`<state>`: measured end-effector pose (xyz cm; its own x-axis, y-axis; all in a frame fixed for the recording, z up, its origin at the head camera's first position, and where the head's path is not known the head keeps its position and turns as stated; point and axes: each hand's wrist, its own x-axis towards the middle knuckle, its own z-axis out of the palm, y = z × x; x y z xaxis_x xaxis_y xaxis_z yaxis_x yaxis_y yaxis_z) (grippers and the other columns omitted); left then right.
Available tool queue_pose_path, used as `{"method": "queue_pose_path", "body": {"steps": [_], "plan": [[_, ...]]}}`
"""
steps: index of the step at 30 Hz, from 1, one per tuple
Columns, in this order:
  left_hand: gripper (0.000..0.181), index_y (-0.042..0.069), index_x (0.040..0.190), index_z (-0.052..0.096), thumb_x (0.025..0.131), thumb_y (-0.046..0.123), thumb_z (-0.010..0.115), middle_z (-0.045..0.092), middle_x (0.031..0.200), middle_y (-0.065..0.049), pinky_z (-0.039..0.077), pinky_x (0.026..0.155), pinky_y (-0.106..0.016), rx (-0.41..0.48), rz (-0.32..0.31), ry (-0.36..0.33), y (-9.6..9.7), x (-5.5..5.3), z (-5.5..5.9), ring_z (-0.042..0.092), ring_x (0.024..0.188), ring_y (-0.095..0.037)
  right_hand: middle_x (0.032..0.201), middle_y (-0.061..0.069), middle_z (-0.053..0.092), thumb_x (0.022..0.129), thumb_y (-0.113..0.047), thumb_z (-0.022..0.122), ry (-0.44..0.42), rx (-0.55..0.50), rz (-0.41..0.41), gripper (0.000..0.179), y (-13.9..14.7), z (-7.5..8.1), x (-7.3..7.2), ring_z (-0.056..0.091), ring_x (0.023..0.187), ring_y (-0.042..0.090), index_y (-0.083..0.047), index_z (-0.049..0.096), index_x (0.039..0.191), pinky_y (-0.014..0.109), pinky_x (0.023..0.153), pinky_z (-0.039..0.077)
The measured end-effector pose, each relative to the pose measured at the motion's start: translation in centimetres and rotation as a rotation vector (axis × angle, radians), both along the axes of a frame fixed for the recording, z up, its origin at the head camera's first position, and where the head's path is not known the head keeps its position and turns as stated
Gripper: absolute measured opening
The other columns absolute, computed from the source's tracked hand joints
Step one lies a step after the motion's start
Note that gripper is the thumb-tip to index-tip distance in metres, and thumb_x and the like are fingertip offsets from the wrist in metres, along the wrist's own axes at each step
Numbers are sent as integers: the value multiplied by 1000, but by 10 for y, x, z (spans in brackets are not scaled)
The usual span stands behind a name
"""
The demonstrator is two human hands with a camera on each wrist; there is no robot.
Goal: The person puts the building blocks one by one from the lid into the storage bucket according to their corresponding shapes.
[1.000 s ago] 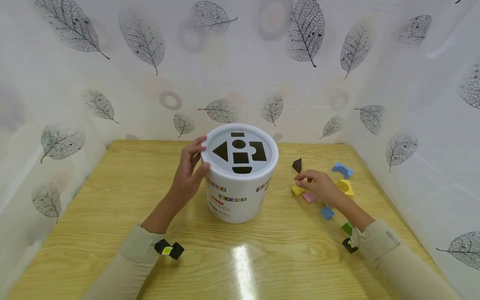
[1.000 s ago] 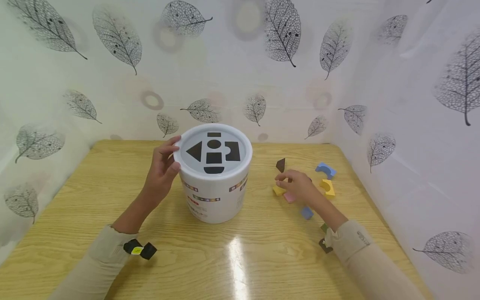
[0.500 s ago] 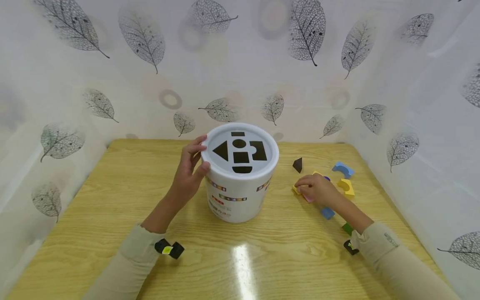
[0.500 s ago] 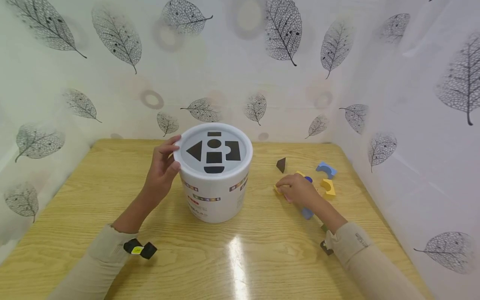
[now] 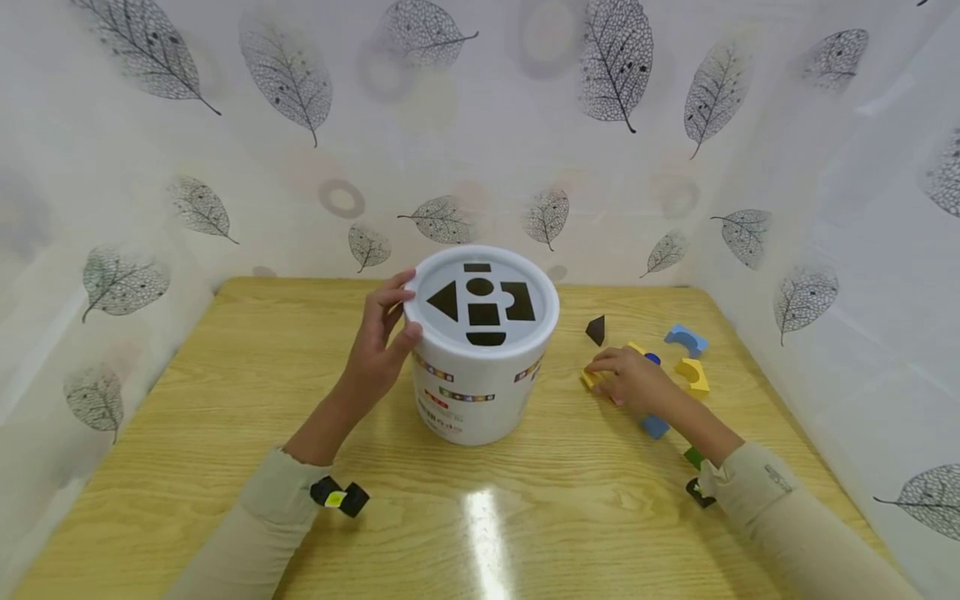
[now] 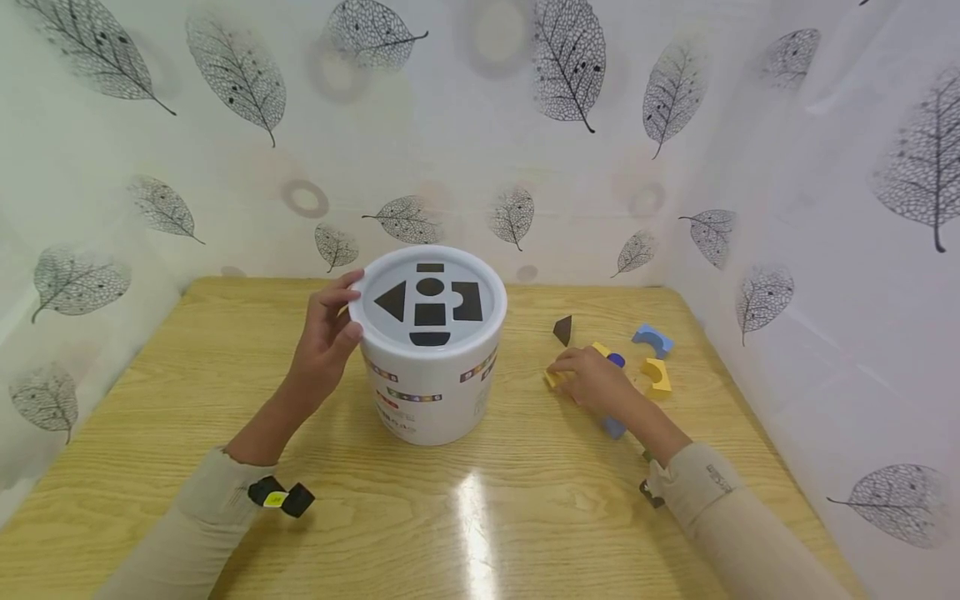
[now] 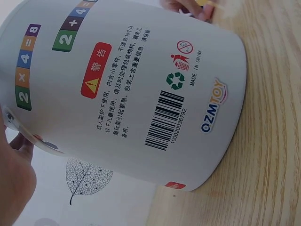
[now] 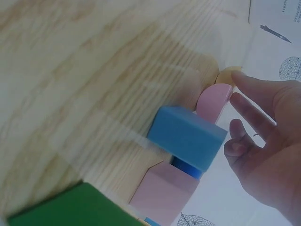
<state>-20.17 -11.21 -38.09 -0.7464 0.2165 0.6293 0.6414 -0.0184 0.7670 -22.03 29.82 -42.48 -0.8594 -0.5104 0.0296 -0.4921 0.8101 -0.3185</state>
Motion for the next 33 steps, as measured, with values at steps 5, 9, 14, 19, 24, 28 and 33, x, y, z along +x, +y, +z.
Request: {"method": "queue_pose_path", "body": {"steps": [5, 9, 14, 19, 24, 28, 33], "plan": [[64, -5, 136, 36, 101, 45, 57, 29, 160, -9, 27, 124, -34, 0, 8, 4, 0, -1, 0, 29, 150, -27, 118, 14, 69, 89, -11, 76, 42, 47, -14, 26, -3, 1, 0, 62, 110, 39, -6, 75, 115, 57, 101, 48], [65, -5, 136, 36, 101, 46, 57, 29, 160, -9, 27, 124, -35, 0, 4, 11, 1, -1, 1, 29, 150, -26, 118, 12, 69, 90, -11, 75, 51, 93, -28, 25, -6, 2, 0, 61, 107, 36, -7, 75, 114, 47, 87, 55], [66, -5, 136, 36, 101, 47, 57, 30, 160, -9, 27, 124, -36, -8, 6, 17, 1, -1, 1, 29, 150, -26, 119, 11, 68, 88, -13, 77, 44, 146, -21, 28, -6, 3, 0, 60, 105, 33, -8, 75, 116, 41, 80, 56], [66, -4, 136, 36, 101, 48, 57, 30, 160, -9, 26, 124, -37, -11, 9, 15, 0, -2, 0, 29, 150, -26, 116, 11, 69, 86, -10, 78, 80, 122, 6, 28, -6, 2, -1, 61, 102, 32, -7, 75, 114, 39, 77, 56], [65, -4, 137, 36, 101, 46, 57, 29, 161, -8, 27, 124, -37, -15, 12, 6, 0, -1, 0, 29, 150, -26, 115, 12, 70, 90, -9, 75, 78, 88, 22, 24, -4, 2, -2, 62, 101, 33, -6, 75, 113, 42, 80, 56], [65, -4, 138, 35, 101, 46, 57, 29, 161, -8, 27, 124, -41, -15, 12, -5, 0, 1, 0, 30, 150, -26, 117, 8, 71, 94, -12, 70, 18, 43, -16, 23, -1, 5, -3, 61, 100, 28, -9, 74, 117, 41, 78, 54], [62, -4, 138, 36, 102, 42, 57, 28, 161, -8, 27, 124, -41, -12, 12, -2, 0, 0, 0, 29, 150, -27, 113, 6, 71, 98, -16, 65, -104, 4, -101, 22, -1, 11, -6, 59, 91, 19, -15, 74, 118, 34, 71, 49]]}}
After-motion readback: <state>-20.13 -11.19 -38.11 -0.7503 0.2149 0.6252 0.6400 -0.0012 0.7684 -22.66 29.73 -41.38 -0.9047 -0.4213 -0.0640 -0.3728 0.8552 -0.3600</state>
